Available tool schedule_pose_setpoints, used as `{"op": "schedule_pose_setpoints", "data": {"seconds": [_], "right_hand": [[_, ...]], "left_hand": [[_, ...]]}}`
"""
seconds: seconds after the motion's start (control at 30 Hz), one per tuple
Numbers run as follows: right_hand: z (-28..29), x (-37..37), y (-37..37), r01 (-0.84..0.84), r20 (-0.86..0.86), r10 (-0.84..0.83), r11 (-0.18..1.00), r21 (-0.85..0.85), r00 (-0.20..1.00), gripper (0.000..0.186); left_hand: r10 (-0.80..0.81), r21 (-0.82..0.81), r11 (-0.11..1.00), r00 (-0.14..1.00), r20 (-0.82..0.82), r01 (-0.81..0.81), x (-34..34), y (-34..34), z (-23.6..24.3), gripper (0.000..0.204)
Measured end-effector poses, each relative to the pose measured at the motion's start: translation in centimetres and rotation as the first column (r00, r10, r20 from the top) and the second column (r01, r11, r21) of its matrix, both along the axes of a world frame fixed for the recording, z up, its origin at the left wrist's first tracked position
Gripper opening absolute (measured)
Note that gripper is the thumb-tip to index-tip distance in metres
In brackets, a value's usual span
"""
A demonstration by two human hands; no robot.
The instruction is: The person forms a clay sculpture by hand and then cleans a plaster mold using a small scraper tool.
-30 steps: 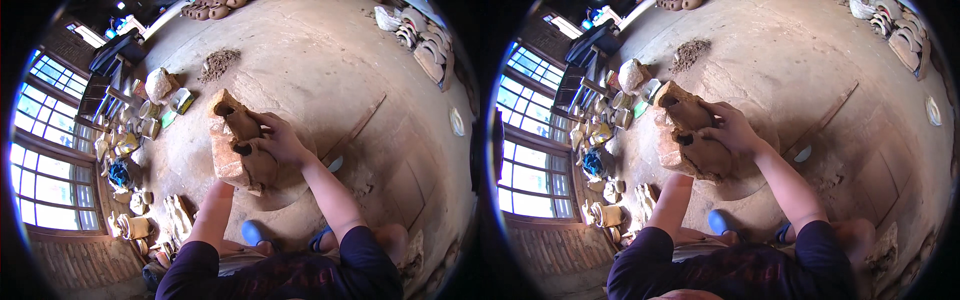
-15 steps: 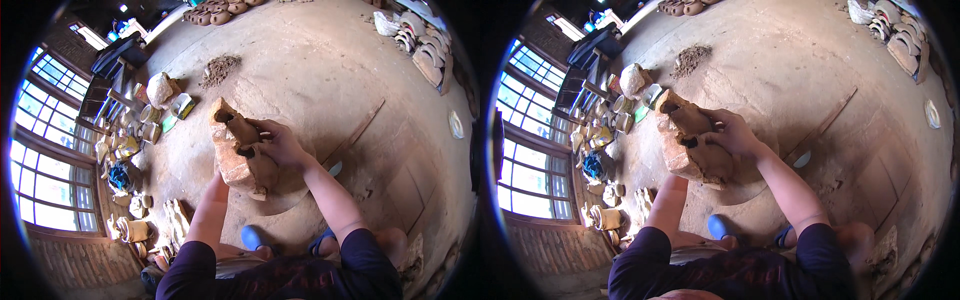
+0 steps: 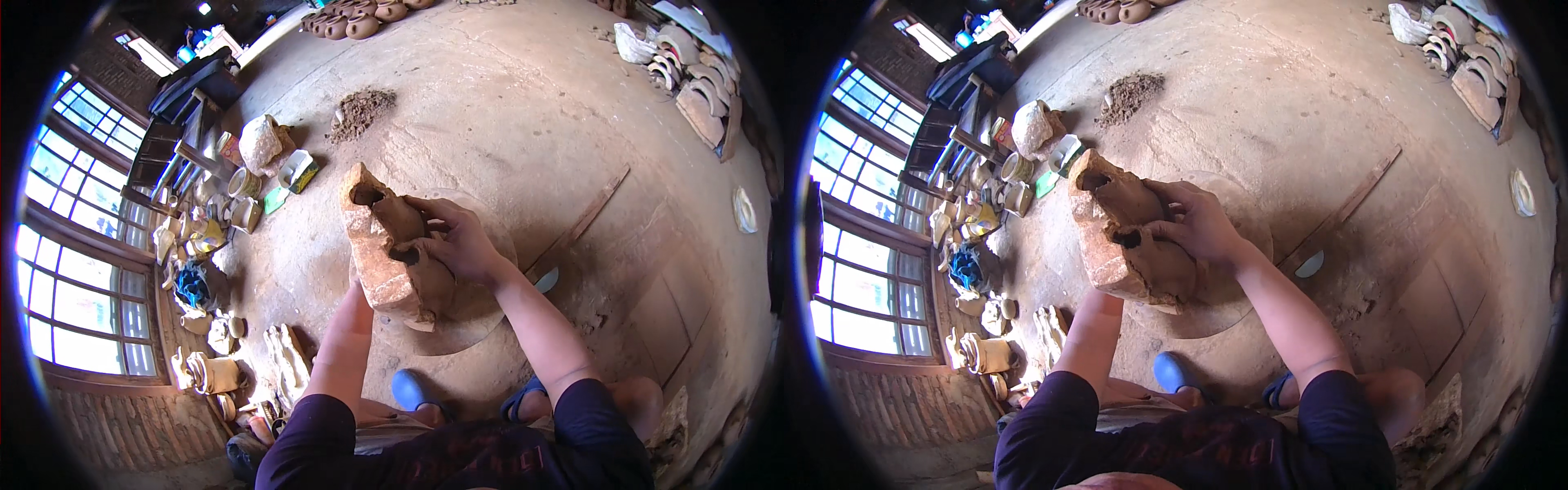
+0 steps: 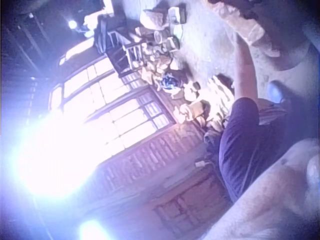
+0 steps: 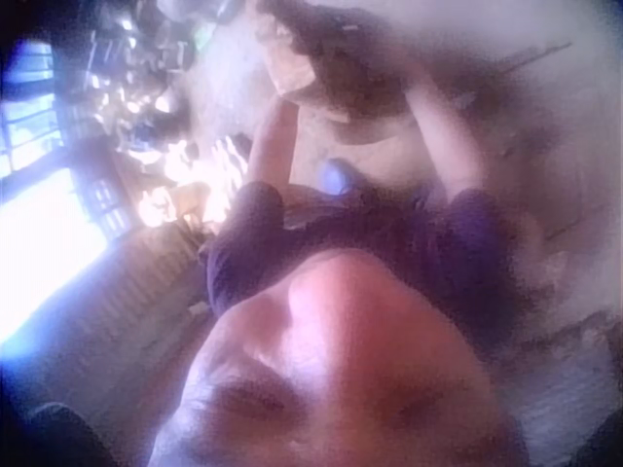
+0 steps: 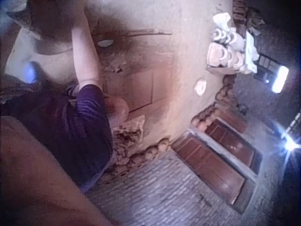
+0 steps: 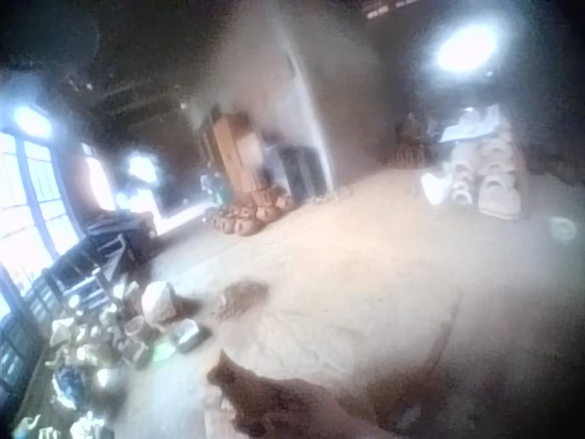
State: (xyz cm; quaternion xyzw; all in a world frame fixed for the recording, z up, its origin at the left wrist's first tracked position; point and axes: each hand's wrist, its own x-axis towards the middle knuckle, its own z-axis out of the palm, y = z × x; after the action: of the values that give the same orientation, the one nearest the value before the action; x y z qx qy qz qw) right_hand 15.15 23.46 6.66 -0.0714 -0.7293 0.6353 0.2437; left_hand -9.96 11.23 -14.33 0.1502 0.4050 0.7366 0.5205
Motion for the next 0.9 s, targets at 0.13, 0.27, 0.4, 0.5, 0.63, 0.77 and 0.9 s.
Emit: {"op": "schedule_pose_setpoints", "data": {"seconds": [0.13,0.27,0.4,0.5,0.63,0.77,0.9], "right_hand": [[-0.1,-0.3,0.0,-0.001,-0.035,0.0,1.0,-0.009,0.999,0.067],[-0.2,-0.5,0.1,0.013,-0.049,-0.014,1.0,-0.022,0.999,0.068],[0.2,-0.6,0.1,-0.046,-0.016,0.045,0.995,-0.091,0.999,0.067],[1.2,-0.5,0.2,-0.169,0.06,0.197,0.934,-0.315,0.979,0.07],[-0.6,-1.3,1.8,-0.213,-0.052,0.206,0.958,-0.194,0.977,0.079],[-1.2,0.0,2.5,-0.108,-0.094,0.087,0.961,-0.256,0.992,0.069],[-5.8,4.5,-0.8,0.485,0.032,-0.509,0.799,-0.356,0.86,0.037]], "left_hand": [[0.01,0.01,1.0,1.0,0.002,-0.01,0.0,0.0,0.1,0.064],[0.022,0.016,1.0,1.0,0.012,-0.022,0.6,-0.1,0.2,0.063],[0.039,0.023,0.999,0.999,0.024,-0.04,1.2,-0.5,0.2,0.062],[0.067,0.031,0.997,0.998,0.015,-0.068,1.1,-1.1,0.5,0.061],[0.156,0.052,0.987,0.981,-0.114,-0.151,2.2,-2.1,1.3,0.061],[0.279,0.029,0.96,0.954,-0.11,-0.277,3.9,-3.4,2.1,0.058],[0.445,-0.036,0.895,0.895,-0.031,-0.446,6.6,-3.2,1.5,0.045]]}}
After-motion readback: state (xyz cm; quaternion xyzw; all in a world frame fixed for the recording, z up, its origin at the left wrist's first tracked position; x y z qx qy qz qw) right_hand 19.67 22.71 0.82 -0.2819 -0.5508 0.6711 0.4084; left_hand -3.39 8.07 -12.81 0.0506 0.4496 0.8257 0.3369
